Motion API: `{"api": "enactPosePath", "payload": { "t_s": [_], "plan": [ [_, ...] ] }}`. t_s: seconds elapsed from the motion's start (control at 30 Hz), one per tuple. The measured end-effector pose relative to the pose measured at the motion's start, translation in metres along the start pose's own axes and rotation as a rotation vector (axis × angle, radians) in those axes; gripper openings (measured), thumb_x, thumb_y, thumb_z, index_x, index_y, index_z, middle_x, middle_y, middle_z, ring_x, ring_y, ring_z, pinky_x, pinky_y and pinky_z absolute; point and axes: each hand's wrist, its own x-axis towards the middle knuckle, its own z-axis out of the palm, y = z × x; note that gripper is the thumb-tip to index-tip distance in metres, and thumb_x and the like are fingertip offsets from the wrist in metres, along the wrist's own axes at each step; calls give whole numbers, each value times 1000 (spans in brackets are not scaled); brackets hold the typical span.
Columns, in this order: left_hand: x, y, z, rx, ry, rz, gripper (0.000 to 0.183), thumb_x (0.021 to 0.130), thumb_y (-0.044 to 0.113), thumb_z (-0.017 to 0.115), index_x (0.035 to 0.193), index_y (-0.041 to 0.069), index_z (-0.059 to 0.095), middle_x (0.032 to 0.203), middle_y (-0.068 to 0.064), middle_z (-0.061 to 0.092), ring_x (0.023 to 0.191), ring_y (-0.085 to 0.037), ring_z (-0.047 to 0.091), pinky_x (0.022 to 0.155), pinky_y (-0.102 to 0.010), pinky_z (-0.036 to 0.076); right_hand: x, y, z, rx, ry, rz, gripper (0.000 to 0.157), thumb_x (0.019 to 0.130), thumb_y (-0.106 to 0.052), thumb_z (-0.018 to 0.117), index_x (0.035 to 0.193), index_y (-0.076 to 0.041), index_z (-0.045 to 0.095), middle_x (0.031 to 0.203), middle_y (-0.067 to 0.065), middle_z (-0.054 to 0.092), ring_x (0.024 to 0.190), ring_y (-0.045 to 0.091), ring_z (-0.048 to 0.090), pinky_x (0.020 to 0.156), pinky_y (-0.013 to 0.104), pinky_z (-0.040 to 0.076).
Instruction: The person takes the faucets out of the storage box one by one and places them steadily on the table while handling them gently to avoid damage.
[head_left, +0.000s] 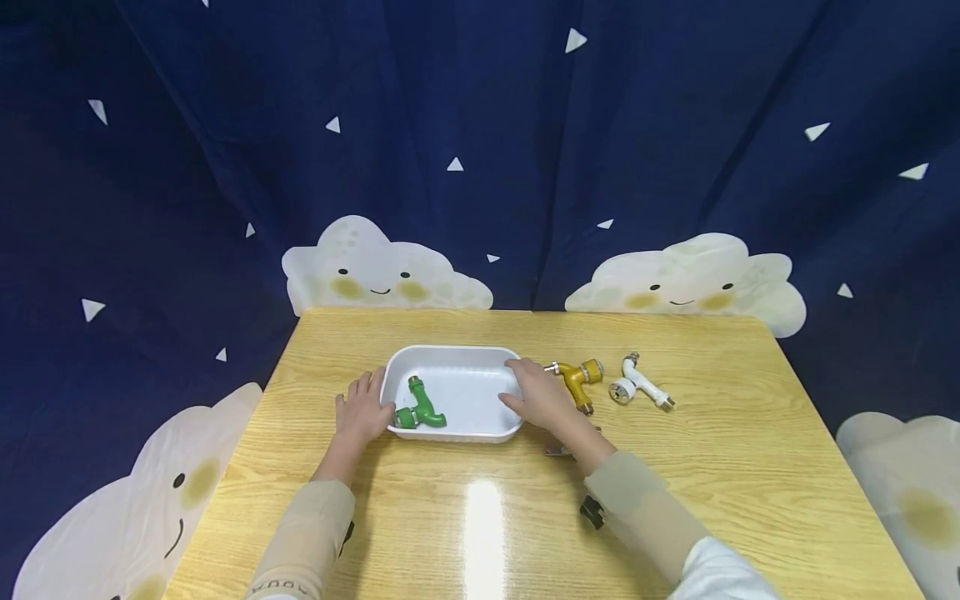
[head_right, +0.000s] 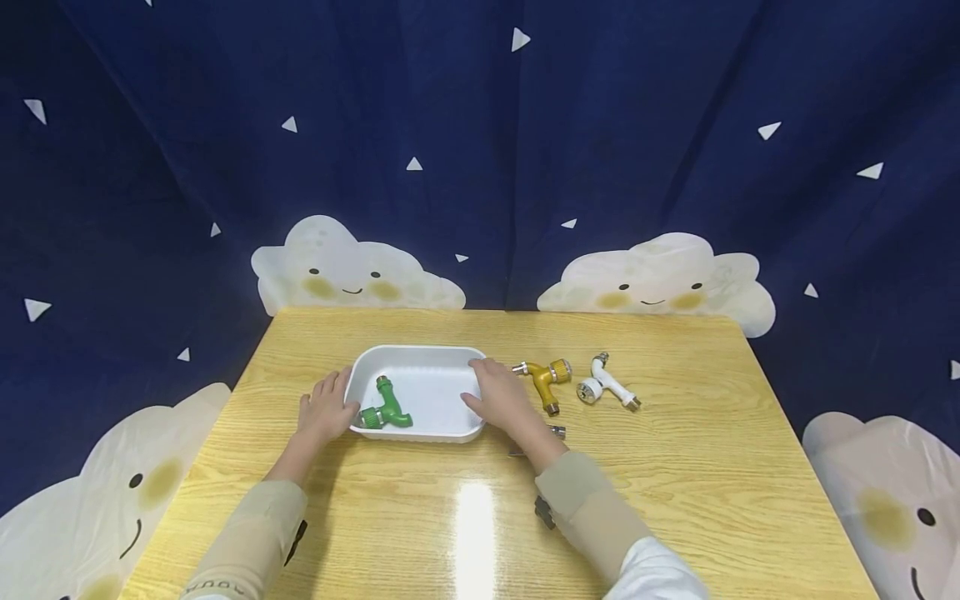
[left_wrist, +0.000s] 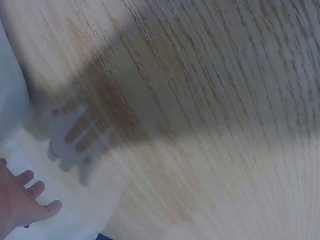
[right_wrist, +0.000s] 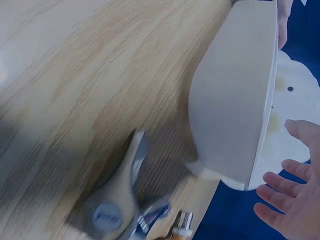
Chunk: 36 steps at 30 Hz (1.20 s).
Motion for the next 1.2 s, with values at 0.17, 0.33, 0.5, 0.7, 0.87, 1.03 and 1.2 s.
{"api": "enactPosePath", "payload": {
  "t_s": [0.17, 0.33, 0.5, 0.7, 0.87, 1.03, 1.2],
  "plan": [
    [0, 0, 1, -2, -1, 1, 73, 81, 33, 43, 146, 12, 16, 146, -21, 22, 131, -42, 20, 100, -67, 15, 11, -15, 8, 29, 17, -53, 55, 85, -34, 61, 126, -1, 48, 125, 17, 51, 115, 32, 49, 93, 45, 42],
    [1, 0, 1, -1, 1, 3, 73, 82, 33, 43, 146, 12, 16, 146, -21, 22, 131, -42, 20, 100, -67, 15, 20, -31, 15, 36, 10, -80, 54, 85, -35, 60, 126, -1, 48, 122, 17, 53, 112, 32, 50, 92, 44, 43],
    [0, 0, 0, 0, -6, 2, 73, 82, 32, 43, 146, 11, 15, 146, -21, 21, 131, -42, 20, 100, -67, 15, 27, -43, 27, 27, -21, -75, 55, 84, -35, 62, 127, -4, 48, 122, 14, 53, 112, 29, 51, 91, 43, 44],
    [-1, 1, -2, -2, -9, -1, 73, 82, 32, 43, 146, 12, 15, 146, -21, 21, 131, -42, 20, 100, -67, 14, 34, -58, 35, -3, -52, -80, 53, 85, -37, 60, 127, -8, 49, 120, 10, 55, 109, 25, 53, 87, 38, 47],
    [-1, 1, -1, 0, -11, -2, 73, 82, 32, 43, 146, 12, 15, 146, -21, 21, 132, -42, 19, 101, -67, 14, 37, -71, 43, 4, -109, -89, 51, 85, -36, 59, 128, -9, 49, 122, 9, 55, 111, 25, 53, 90, 38, 46],
    [0, 1, -1, -3, -6, -3, 73, 82, 32, 43, 146, 12, 15, 146, -21, 20, 132, -41, 20, 101, -66, 14, 41, -80, 51, -8, -142, -97, 51, 86, -35, 59, 129, -10, 49, 125, 8, 54, 112, 25, 52, 90, 38, 46],
    [-1, 2, -2, 4, 2, -1, 73, 82, 32, 44, 146, 12, 16, 146, -21, 22, 131, -42, 21, 100, -66, 16, 43, -87, 58, -19, -150, -101, 50, 85, -35, 59, 129, -11, 50, 122, 8, 55, 108, 24, 54, 85, 37, 48]
  ]
}}
